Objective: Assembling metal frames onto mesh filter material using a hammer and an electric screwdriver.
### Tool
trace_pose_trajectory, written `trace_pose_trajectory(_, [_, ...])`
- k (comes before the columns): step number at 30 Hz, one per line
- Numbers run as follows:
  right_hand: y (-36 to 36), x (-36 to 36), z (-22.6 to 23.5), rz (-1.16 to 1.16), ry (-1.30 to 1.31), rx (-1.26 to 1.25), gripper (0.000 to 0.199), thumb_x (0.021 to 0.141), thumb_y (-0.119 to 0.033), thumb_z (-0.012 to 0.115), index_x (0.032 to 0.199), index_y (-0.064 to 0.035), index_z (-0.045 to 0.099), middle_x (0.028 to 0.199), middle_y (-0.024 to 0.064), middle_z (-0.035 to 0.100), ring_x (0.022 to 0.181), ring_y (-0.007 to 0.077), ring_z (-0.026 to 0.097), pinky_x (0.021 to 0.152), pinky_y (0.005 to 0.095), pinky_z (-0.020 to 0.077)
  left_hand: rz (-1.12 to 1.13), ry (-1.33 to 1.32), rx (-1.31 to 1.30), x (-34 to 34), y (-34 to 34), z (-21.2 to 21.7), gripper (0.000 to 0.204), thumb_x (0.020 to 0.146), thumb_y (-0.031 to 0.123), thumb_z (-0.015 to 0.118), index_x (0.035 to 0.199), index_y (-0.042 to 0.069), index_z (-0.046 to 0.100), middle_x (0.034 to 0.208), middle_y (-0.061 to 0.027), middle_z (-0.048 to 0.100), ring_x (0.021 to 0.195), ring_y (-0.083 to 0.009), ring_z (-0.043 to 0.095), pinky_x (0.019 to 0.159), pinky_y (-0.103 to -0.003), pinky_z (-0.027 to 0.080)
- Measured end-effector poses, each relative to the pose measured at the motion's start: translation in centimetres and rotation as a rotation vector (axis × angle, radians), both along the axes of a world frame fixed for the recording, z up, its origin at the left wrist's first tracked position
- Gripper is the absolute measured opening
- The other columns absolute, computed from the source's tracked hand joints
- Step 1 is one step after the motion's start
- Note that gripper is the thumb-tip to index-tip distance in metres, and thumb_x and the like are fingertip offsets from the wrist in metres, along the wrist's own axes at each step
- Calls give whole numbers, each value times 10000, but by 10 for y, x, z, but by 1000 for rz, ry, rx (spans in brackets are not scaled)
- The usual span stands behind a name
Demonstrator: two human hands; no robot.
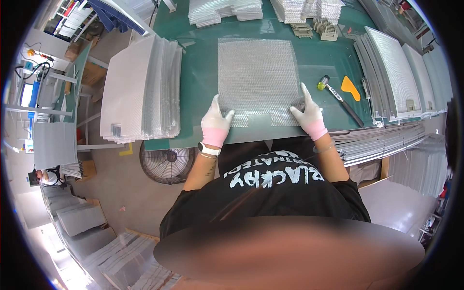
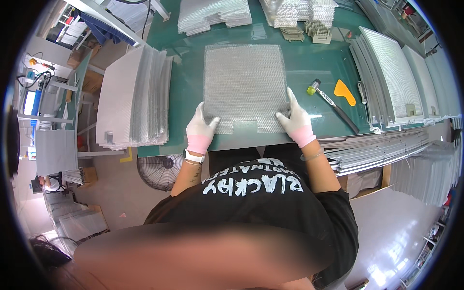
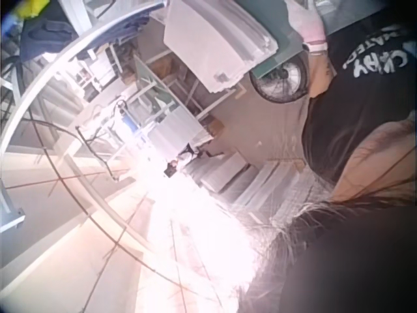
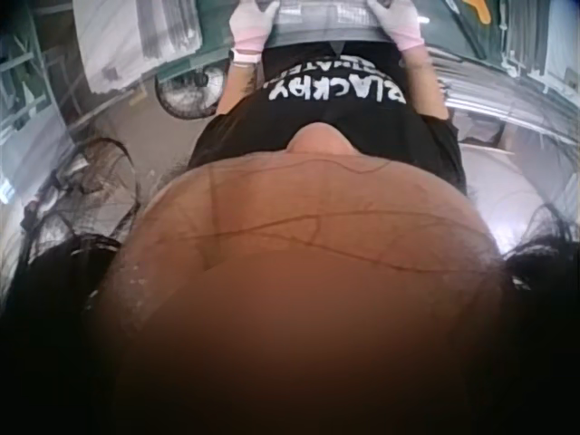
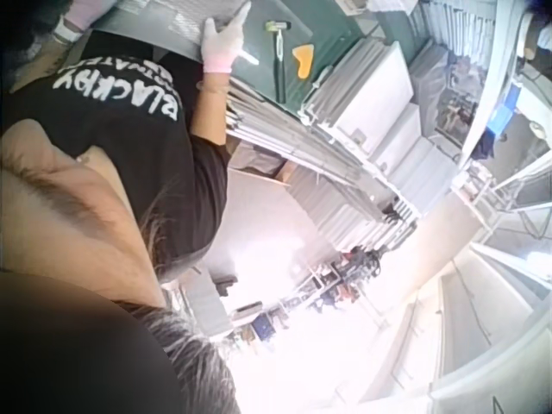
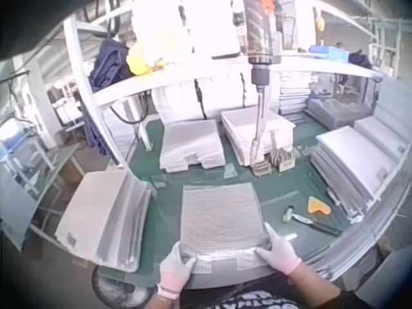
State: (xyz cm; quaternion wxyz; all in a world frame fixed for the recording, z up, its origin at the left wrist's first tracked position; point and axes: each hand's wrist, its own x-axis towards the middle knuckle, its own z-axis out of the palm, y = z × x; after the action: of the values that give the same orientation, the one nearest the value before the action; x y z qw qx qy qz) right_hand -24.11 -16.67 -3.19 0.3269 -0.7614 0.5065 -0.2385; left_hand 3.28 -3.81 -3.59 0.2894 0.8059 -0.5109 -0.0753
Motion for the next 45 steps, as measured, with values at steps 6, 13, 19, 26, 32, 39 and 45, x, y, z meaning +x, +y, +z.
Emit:
trace_pose_trajectory(6, [1,-1,8,63,44,53,770,773,-182,713,1450,-87,358,1161,187,620,925,322,631,841,370,502,-1,-22,29,0,0,1,693,786,293,731,1352,29,430,1133,-222,626,984,-378,631,830,-421,513])
trace_pose_trajectory(13, [-8,-5,-4,148,-3,-130,697,782,-170,709,1406,-52,422,1317,209,544,1083,325,597,930,343,468,10,-13,25,-1,1,3,695,788,304,731,1349,26,430,1128,-215,629,989,-372,631,831,-421,514])
trace_pose_trajectory(19, [-17,-6,-4,181,95,-92,622,826,-237,666,1379,-61,444,1314,210,540,1200,341,530,999,389,439,79,0,267,2,-12,18,732,760,286,751,1369,45,423,1308,-207,526,1175,-369,537,975,-438,441])
trace_pose_trajectory(26, [-85,5,46,347,387,-11,634,805,-380,670,1319,-48,503,1186,228,569,1144,399,537,998,410,437,-415,-322,214,28,-18,-1,649,825,336,578,1410,106,419,1473,-190,357,1356,-438,302,1134,-575,172])
trace_pose_trajectory(32, [-266,91,119,-143,306,-343,712,810,-543,648,1262,-2,546,1228,329,512,1194,413,502,1009,435,428,-361,-309,215,13,-15,3,642,805,322,603,1394,117,447,1463,-174,374,1350,-442,304,1133,-577,174])
trace_pose_trajectory(39, [-376,94,108,-100,376,-58,892,763,-615,642,1364,12,439,1221,296,579,1167,381,574,984,421,464,-292,-348,221,9,-36,27,704,781,371,679,1391,108,445,1464,-186,356,1361,-436,288,1143,-568,153])
trace_pose_trajectory(45, [-334,75,126,-273,43,-345,731,813,-455,617,1367,-5,458,1209,305,582,1185,403,549,1008,428,431,-154,-248,-85,10,-29,42,799,758,321,750,1418,55,385,1468,-229,322,1370,-438,267,1143,-559,144])
